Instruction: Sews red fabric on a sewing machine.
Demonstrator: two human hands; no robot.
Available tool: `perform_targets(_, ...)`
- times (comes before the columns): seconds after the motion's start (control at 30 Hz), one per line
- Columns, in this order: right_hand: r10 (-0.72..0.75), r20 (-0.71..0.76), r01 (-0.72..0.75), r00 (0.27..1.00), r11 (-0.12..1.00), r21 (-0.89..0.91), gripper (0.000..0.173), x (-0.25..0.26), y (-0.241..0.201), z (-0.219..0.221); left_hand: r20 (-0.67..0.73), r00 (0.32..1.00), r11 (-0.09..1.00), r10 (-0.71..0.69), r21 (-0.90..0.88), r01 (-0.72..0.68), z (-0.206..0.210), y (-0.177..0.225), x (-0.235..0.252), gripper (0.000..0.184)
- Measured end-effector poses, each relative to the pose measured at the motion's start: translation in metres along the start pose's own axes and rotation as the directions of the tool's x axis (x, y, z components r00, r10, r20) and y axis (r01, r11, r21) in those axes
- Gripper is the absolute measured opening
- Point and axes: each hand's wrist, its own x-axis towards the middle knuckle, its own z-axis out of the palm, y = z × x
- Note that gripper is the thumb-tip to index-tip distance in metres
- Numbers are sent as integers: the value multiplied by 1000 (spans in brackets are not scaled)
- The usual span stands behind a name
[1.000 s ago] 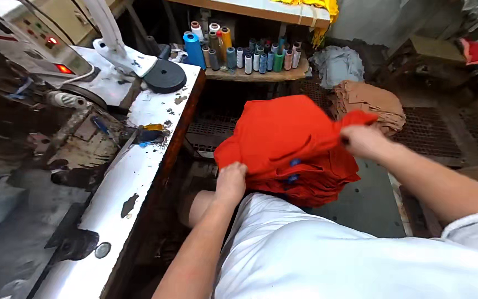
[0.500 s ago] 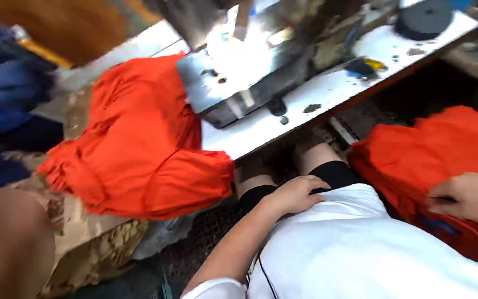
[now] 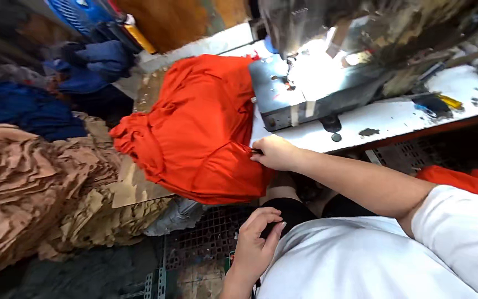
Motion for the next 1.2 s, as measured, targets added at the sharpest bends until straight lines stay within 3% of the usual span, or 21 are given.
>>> perform_targets(0.07,-60,17,60,998,998,-1,25,-2,-3,2,-122,992,990,22,139,-5,-8,-2,11,12)
perform_targets(0.17,-195,-16,195,981,969,149,31,-22,-15,-4,-277,960,875,26,471,112,-15,4,48,43)
perform_targets(0.2,-230,-71,240,971,946,219,31,-29,-18,-9,-295,954,839,48,530,122,-16,9,63,45)
perform_targets(0.27,-254,-191,308,948,886,347,26,-49,-20,-25,-269,952,842,143,539,26,-12,22,89,27)
perform_targets(0.33,-245,-304,357,921,844,400,20,-76,-14,-49,-134,961,897,242,409,-169,-3,42,105,12)
perform_targets(0.4,-254,-345,390,904,821,417,16,-109,-1,-70,21,953,938,303,172,-302,11,64,111,14)
perform_targets(0.5,-282,-316,400,906,814,421,15,-151,15,-81,126,931,940,342,-73,-335,32,78,110,10)
perform_targets(0.57,-221,-311,348,924,823,449,14,-164,30,-70,175,955,970,240,-92,-227,42,72,108,7)
perform_targets(0.63,-54,-292,214,955,807,550,12,-171,48,-48,253,967,989,29,-149,10,49,59,106,7)
perform_targets(0.73,113,-258,70,960,791,608,16,-179,61,-16,350,900,879,-259,-300,370,57,44,98,18)
perform_targets(0.83,84,-247,92,965,775,625,27,-186,72,8,335,870,805,-362,-358,473,63,40,86,26)
perform_targets(0.97,-34,-307,215,951,786,580,45,-184,68,24,288,916,872,-280,-323,368,74,37,77,12)
perform_targets(1.1,-56,-444,269,894,860,433,18,-188,67,17,214,949,896,-232,-332,294,67,38,81,15)
perform_targets(1.17,-34,-497,199,867,939,282,8,-192,73,13,135,969,812,-205,-530,246,61,37,76,11)
perform_targets(1.2,8,-515,115,857,972,206,10,-192,77,12,129,971,709,-201,-665,236,58,36,72,11)
